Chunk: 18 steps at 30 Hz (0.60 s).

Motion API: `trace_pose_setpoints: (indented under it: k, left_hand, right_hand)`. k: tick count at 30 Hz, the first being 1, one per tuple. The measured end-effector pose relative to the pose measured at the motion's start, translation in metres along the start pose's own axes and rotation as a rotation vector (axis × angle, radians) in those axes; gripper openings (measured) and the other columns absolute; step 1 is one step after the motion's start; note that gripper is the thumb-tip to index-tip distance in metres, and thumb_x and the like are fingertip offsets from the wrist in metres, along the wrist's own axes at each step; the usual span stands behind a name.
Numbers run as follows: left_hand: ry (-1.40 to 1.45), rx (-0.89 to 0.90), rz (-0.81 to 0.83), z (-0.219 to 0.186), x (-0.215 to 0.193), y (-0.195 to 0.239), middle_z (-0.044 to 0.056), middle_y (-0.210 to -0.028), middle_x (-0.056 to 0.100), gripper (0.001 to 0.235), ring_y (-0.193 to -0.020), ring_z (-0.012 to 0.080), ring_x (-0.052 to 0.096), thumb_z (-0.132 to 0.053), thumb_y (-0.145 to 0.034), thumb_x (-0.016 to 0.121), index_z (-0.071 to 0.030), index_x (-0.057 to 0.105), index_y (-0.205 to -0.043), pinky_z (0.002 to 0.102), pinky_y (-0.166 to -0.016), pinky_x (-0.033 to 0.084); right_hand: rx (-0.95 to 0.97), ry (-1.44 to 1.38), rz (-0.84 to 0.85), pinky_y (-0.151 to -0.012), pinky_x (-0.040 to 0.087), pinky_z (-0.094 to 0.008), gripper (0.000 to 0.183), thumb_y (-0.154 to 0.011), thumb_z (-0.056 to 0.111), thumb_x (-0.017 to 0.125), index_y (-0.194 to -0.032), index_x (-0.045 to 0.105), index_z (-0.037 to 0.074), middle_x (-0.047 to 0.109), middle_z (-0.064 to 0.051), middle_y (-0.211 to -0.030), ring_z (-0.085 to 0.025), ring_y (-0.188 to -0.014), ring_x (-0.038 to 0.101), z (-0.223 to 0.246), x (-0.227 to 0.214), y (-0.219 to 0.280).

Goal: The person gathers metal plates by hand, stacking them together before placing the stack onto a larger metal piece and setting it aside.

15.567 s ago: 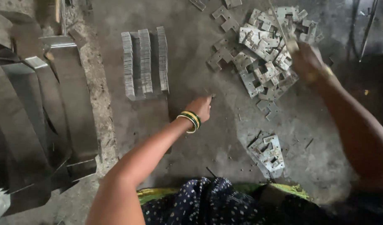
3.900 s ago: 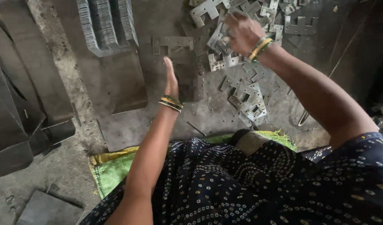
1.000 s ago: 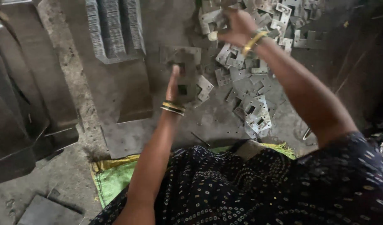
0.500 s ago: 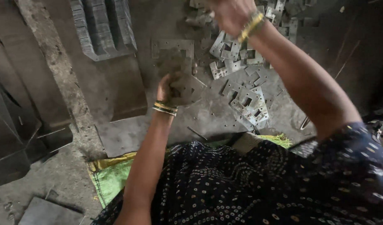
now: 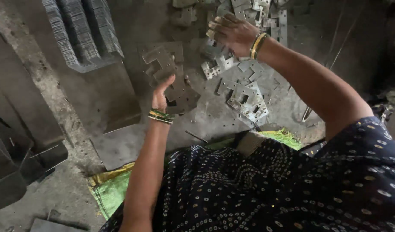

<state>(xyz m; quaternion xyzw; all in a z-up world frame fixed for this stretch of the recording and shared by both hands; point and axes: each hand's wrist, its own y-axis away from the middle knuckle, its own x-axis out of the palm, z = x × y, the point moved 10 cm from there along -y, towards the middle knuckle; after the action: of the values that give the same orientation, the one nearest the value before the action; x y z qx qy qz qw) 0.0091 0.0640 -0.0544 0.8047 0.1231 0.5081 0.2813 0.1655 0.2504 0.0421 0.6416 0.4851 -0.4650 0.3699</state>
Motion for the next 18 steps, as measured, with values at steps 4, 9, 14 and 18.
trace_pose_setpoints:
  k: [4,9,14,18]
  left_hand:
    - [-0.154,0.153,-0.088,-0.012,-0.014,-0.004,0.007,-0.109,0.073,0.049,-0.096,0.0226,0.072,-0.032,-0.085,0.079,-0.004,0.068,-0.124,0.039,-0.084,0.06]
    - [-0.145,0.196,-0.048,-0.009,-0.012,-0.018,0.009,-0.117,0.071,0.064,-0.103,0.0217,0.071,-0.055,-0.096,0.064,-0.003,0.065,-0.131,0.038,-0.092,0.058]
    - [-0.054,0.245,0.148,-0.002,-0.023,-0.043,0.012,-0.128,0.063,0.076,-0.111,0.0265,0.065,-0.064,-0.101,0.053,-0.004,0.05,-0.147,0.043,-0.096,0.054]
    - [-0.53,0.505,-0.069,-0.01,-0.079,-0.083,0.004,-0.173,0.018,0.092,-0.158,0.0166,0.017,-0.065,-0.102,0.048,-0.007,0.017,-0.166,0.034,-0.126,0.011]
  right_hand:
    - [-0.035,-0.122,-0.075,-0.116,0.041,-0.047,0.06,-0.085,0.024,0.066,-0.139,0.06,-0.002,0.06,-0.026,-0.141,-0.038,-0.133,0.055,0.02,-0.005,0.003]
    - [-0.04,-0.2,-0.153,-0.115,0.045,-0.049,0.044,-0.102,0.012,0.062,-0.142,0.061,-0.004,0.061,-0.028,-0.144,-0.04,-0.133,0.058,0.024,-0.039,0.007]
    - [-0.039,-0.138,-0.4,-0.126,0.038,-0.048,0.047,-0.097,0.008,0.068,-0.143,0.064,0.01,0.063,-0.013,-0.15,-0.029,-0.143,0.056,0.04,-0.101,0.009]
    - [0.143,-0.124,-0.107,-0.12,0.037,-0.051,0.048,-0.085,0.005,0.07,-0.132,0.067,0.011,0.066,-0.007,-0.137,-0.027,-0.138,0.055,0.007,-0.043,-0.006]
